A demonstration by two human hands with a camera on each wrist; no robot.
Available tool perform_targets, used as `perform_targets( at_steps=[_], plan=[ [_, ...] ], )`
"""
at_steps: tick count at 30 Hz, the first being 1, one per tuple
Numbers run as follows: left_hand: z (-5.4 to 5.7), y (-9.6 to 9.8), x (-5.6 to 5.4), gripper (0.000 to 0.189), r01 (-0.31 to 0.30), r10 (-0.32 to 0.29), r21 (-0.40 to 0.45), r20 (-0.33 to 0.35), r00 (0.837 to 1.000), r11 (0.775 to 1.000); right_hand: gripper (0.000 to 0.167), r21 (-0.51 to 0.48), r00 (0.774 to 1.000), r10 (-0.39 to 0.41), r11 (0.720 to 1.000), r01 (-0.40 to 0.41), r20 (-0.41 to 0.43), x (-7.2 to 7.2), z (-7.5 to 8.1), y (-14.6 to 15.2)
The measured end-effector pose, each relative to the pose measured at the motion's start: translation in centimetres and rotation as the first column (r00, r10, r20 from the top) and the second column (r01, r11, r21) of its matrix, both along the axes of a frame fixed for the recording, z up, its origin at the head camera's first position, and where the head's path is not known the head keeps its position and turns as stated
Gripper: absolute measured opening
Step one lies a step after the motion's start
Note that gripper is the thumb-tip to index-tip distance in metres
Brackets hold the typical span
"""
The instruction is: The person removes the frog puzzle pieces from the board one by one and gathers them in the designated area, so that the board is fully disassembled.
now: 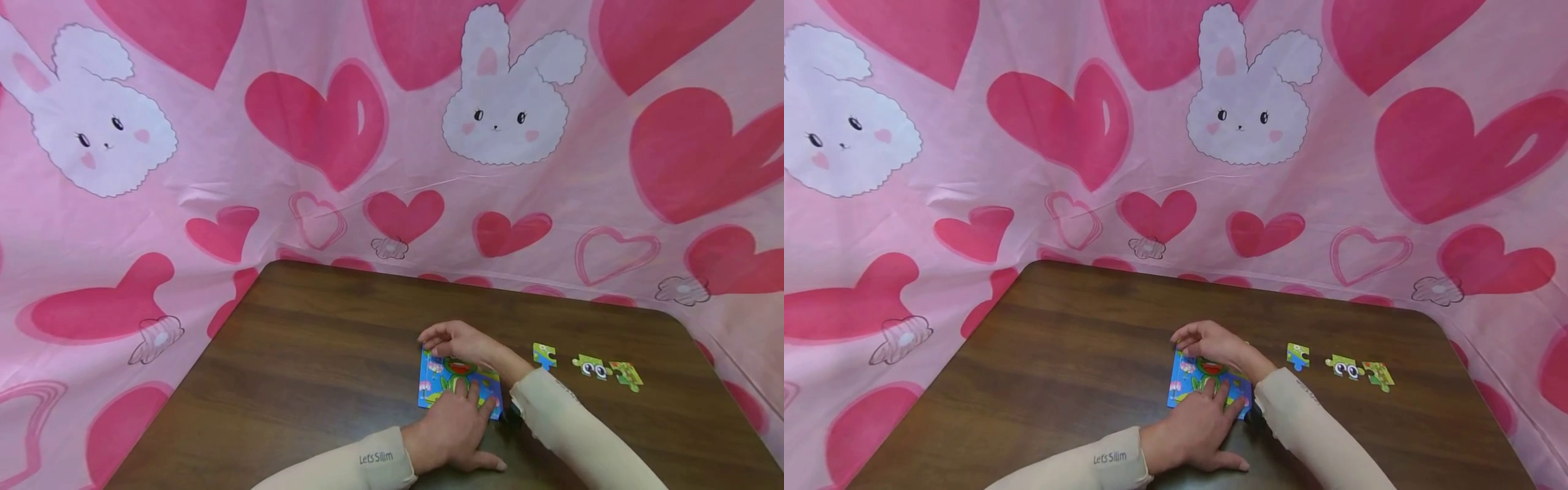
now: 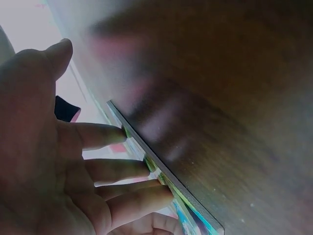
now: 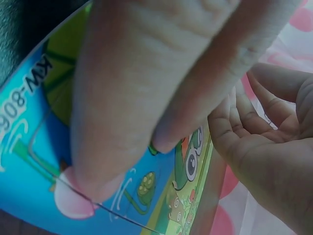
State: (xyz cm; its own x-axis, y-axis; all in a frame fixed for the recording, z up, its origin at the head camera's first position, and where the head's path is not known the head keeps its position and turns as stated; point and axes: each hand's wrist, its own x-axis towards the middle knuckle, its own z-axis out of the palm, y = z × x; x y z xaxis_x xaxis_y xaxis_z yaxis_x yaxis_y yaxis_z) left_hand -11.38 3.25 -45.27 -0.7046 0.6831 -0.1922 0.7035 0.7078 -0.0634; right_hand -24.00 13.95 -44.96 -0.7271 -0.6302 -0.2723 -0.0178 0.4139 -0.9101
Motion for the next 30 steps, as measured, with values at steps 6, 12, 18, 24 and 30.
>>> perform_targets(
  at_steps=[6,12,18,24,30],
  plan=[
    [0.08,-0.13,-0.02,0.092,-0.009,0.007,0.032,0.056,0.998,0.999,0.033,0.004,0.999,0.026,1.0,-0.026,-0.019,0.12,-0.07,-0.03],
    [0.17,-0.18,-0.08,0.093,-0.016,0.014,0.032,0.086,0.996,0.999,0.033,0.017,0.999,0.034,0.999,-0.033,-0.042,0.25,0.12,0.03],
    [0.28,-0.29,0.06,0.093,-0.022,0.021,0.027,0.062,0.998,0.999,0.035,0.04,0.999,0.041,0.998,-0.04,-0.03,0.53,-0.03,0.21],
    [0.38,-0.38,0.1,0.093,-0.018,0.017,0.024,0.063,0.998,1.0,0.035,0.043,1.0,0.026,0.999,-0.026,0.004,0.79,-0.4,0.4],
    [0.29,-0.26,0.12,0.094,-0.025,0.024,0.023,0.072,0.997,0.999,0.031,0.01,1.0,0.013,1.0,-0.013,0.003,0.96,-0.7,0.48]
  ],
)
